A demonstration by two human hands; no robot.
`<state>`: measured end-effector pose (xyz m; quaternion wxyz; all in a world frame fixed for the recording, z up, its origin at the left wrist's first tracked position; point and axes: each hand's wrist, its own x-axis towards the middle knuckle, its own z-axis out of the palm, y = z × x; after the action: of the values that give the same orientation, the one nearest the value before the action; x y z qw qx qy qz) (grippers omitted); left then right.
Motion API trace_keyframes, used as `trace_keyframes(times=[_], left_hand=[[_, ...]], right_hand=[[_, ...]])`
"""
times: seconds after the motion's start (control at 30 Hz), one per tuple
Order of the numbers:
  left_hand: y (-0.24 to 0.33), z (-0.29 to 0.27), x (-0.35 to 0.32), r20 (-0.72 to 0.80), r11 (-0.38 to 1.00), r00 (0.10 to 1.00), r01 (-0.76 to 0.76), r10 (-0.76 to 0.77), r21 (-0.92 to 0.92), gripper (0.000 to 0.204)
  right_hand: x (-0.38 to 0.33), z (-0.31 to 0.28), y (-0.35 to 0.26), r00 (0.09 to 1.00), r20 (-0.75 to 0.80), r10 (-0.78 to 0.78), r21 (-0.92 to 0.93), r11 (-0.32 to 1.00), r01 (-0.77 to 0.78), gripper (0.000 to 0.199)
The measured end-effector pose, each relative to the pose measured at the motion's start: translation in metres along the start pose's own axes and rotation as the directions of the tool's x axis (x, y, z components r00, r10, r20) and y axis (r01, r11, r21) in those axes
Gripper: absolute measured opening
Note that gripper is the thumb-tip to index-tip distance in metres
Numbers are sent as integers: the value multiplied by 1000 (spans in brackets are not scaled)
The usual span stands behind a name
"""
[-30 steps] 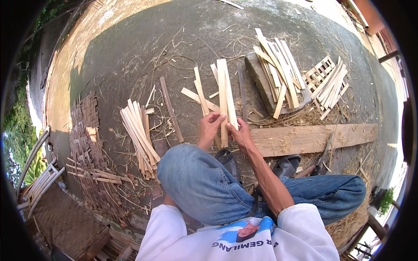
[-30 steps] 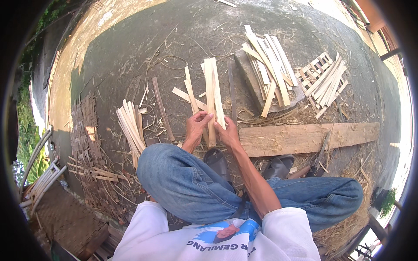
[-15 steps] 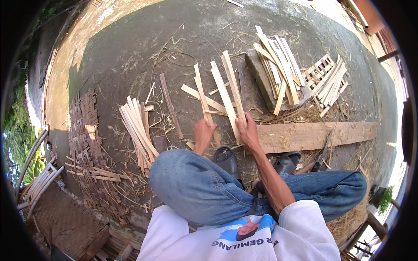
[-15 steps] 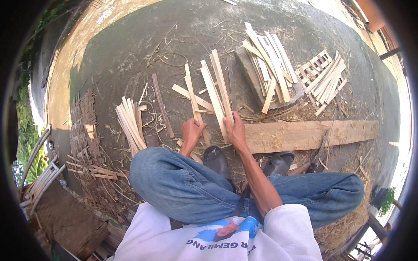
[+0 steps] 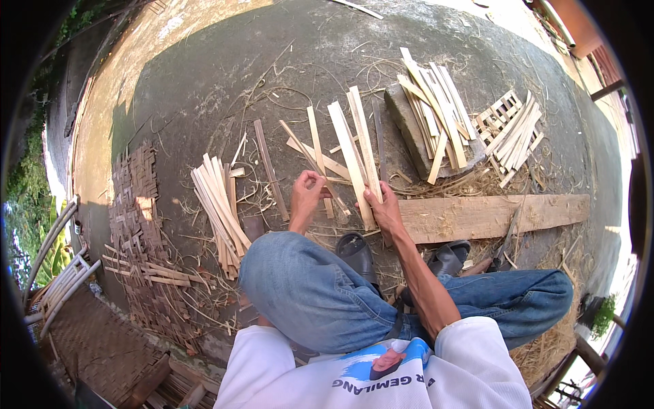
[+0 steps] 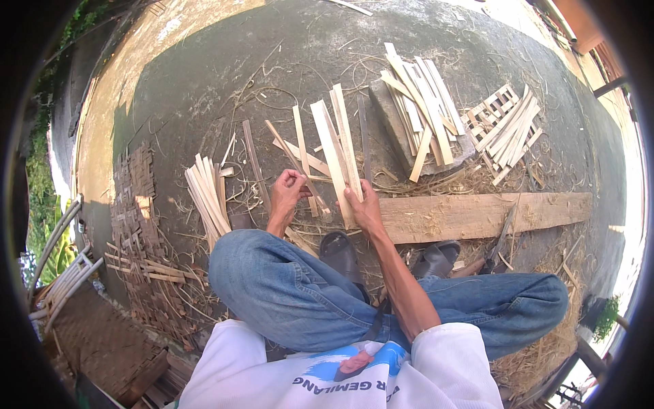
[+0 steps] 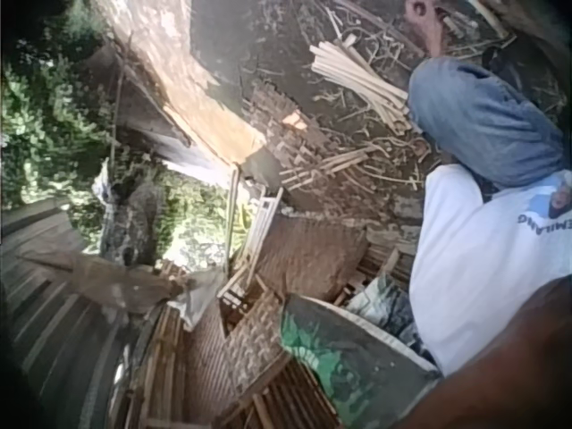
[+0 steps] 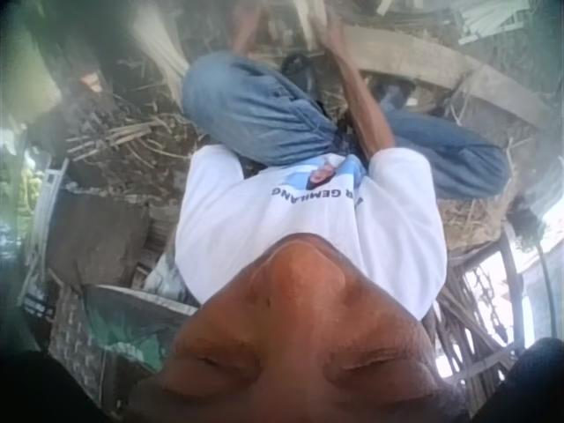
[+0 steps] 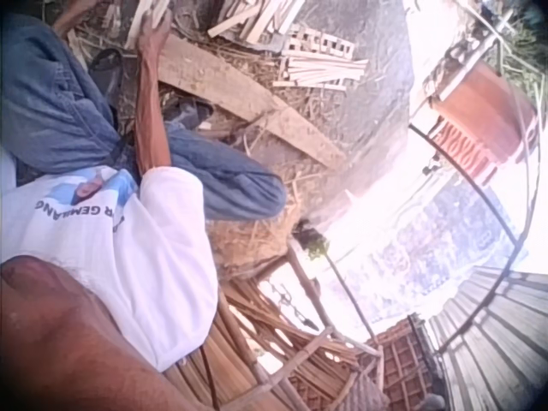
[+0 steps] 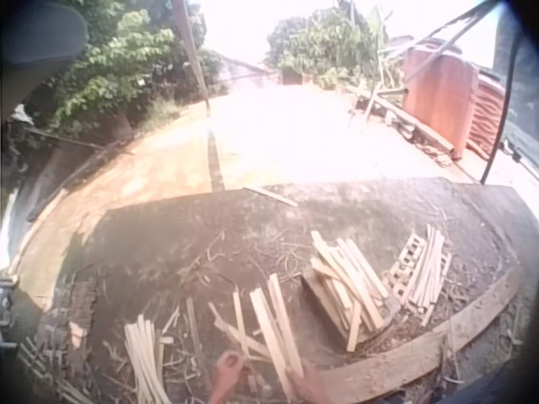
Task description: The person sits on the ground and uses a knife to split thin wooden strips into smaller pieces. They repeatedly hold a strip, split it, and place the pieces into a growing pile. The person also gathers and organizes the finished strips into neat stacks.
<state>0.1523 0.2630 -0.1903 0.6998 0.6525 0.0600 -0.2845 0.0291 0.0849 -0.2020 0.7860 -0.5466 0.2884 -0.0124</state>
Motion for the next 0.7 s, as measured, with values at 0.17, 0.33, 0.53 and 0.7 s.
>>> trace_keyframes(times=[0.17,0.33,0.53,0.7], left_hand=[[-17,26,-3,132,998,991,12,-3,-66,20],[-37,23,3,-68,935,998,32,-8,353,30],[-54,4,14,-189,511,895,-50,404,858,25],[-61,-2,24,-192,480,928,17,319,877,25]], right_hand=[[16,2,36,967,40,-253,-235,938,255,36],[-1,17,20,998,0,69,-18,997,-69,39],[3,9,27,992,9,129,54,990,-130,41],[-2,10,13,990,22,137,21,990,-138,36]])
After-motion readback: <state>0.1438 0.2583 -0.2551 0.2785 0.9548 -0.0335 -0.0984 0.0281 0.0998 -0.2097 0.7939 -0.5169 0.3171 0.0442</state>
